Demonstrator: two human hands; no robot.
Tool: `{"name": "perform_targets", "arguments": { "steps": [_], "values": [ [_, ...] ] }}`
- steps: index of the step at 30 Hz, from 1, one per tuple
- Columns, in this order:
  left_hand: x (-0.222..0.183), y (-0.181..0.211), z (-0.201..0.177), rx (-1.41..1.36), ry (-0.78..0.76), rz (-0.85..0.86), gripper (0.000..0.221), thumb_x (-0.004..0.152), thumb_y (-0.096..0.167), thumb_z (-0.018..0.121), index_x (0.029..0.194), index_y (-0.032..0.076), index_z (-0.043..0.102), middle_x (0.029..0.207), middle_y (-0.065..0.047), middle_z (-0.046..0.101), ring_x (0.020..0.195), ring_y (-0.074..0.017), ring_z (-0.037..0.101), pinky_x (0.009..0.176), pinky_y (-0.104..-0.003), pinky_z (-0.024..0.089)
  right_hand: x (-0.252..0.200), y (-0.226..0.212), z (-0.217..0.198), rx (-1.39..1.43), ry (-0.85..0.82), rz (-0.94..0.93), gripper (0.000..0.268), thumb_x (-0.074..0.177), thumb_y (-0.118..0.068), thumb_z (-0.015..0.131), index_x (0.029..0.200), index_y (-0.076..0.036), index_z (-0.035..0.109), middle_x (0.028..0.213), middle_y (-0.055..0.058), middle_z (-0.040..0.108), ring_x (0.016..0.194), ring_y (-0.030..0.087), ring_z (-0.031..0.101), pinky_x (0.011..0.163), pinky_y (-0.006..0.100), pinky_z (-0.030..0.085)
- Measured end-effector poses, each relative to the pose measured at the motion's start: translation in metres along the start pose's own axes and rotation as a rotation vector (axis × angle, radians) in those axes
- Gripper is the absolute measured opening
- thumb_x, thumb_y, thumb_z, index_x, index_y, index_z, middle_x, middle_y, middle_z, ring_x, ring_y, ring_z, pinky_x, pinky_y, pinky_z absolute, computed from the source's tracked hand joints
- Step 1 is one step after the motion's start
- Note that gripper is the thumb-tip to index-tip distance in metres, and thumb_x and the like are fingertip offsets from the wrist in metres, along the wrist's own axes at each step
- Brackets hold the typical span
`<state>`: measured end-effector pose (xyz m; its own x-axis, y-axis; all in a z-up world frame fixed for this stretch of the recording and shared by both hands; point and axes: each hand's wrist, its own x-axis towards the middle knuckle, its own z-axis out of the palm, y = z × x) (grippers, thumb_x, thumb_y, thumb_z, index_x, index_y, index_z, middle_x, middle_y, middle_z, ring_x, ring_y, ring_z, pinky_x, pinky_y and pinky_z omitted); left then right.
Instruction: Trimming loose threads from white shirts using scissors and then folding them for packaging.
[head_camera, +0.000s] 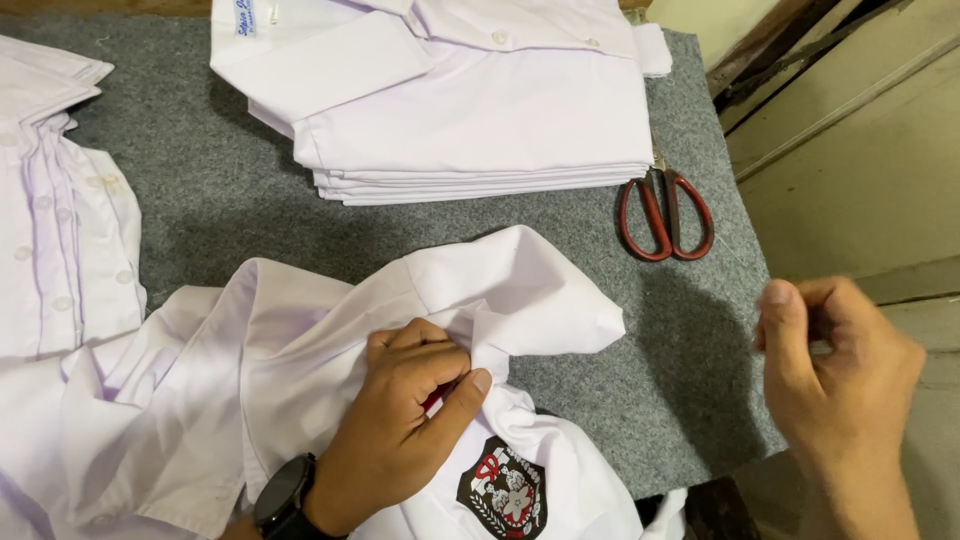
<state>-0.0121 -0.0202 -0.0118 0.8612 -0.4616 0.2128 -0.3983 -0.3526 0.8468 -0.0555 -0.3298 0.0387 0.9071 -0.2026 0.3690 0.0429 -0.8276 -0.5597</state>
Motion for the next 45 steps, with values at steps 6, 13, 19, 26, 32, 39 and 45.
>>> {"name": "perform_targets", "arguments": {
  "steps": [6,13,19,26,32,39,45],
  "values": [
    [-0.002,-0.002,0.003,-0.023,0.012,-0.039,0.031,0.096,0.022,0.064,0.068,0.012,0.054,0.092,0.005,0.055,0.098,-0.0158,0.054,0.094,-0.037,0.031,0.011,-0.003,0.016,-0.214,-0.268,0.133,0.096,0.072,-0.021,0.086,0.153,0.0,0.04,0.132,0.016,0.064,0.099,0.027,0.066,0.08,0.042,0.054],
    [-0.003,-0.001,0.007,-0.2,0.201,-0.081,0.024,0.07,0.001,0.069,0.065,0.013,0.049,0.087,0.001,0.072,0.08,-0.0129,0.063,0.07,-0.026,0.045,0.029,-0.059,0.06,0.312,-0.275,-0.524,0.022,0.096,-0.013,0.056,0.113,-0.007,0.067,0.123,0.014,0.067,0.116,0.032,0.066,0.104,0.045,0.05],
    [0.002,0.009,-0.001,-0.444,0.256,-0.044,0.054,0.075,0.006,0.079,0.121,0.007,0.051,0.125,-0.012,0.062,0.107,-0.0179,0.069,0.093,-0.029,0.058,0.059,-0.117,0.064,0.385,-0.458,-0.713,0.015,0.095,-0.02,0.063,0.085,-0.008,0.063,0.074,0.007,0.064,0.076,0.029,0.066,0.081,0.042,0.045],
    [-0.005,-0.008,-0.008,-0.962,0.318,-0.287,0.035,0.105,0.02,0.055,0.071,0.008,0.058,0.075,0.003,0.058,0.073,-0.0084,0.051,0.07,-0.03,0.042,0.108,-0.113,0.062,0.07,-0.718,-0.536,0.051,0.069,-0.012,0.075,0.12,-0.015,0.067,0.11,0.003,0.077,0.097,0.021,0.073,0.094,0.042,0.049],
    [-0.053,-0.09,0.027,-0.423,0.328,-0.39,0.035,0.102,0.013,0.058,0.133,0.015,0.073,0.088,0.0,0.044,0.081,-0.0116,0.05,0.097,-0.026,0.041,0.117,-0.05,0.07,0.783,-0.687,-0.248,0.009,0.097,-0.009,0.069,0.102,-0.003,0.073,0.098,0.003,0.075,0.089,0.011,0.067,0.082,0.026,0.056],
    [0.008,0.007,-0.018,-0.68,0.473,-0.211,0.06,0.089,0.012,0.067,0.143,0.005,0.042,0.128,-0.014,0.061,0.105,-0.0155,0.065,0.094,-0.029,0.054,0.104,-0.038,0.109,0.915,-0.614,-0.13,0.017,0.102,-0.022,0.065,0.095,-0.007,0.069,0.082,-0.006,0.064,0.072,0.003,0.053,0.063,0.02,0.041],
    [0.016,0.014,-0.04,-0.448,0.386,-0.198,0.075,0.08,0.029,0.072,0.147,0.011,0.044,0.143,-0.016,0.065,0.133,-0.0209,0.062,0.11,-0.035,0.049,0.087,-0.068,0.108,0.928,-0.639,-0.151,0.015,0.098,-0.016,0.068,0.096,-0.002,0.07,0.081,0.001,0.07,0.073,0.006,0.062,0.065,0.022,0.051]
  ]
}}
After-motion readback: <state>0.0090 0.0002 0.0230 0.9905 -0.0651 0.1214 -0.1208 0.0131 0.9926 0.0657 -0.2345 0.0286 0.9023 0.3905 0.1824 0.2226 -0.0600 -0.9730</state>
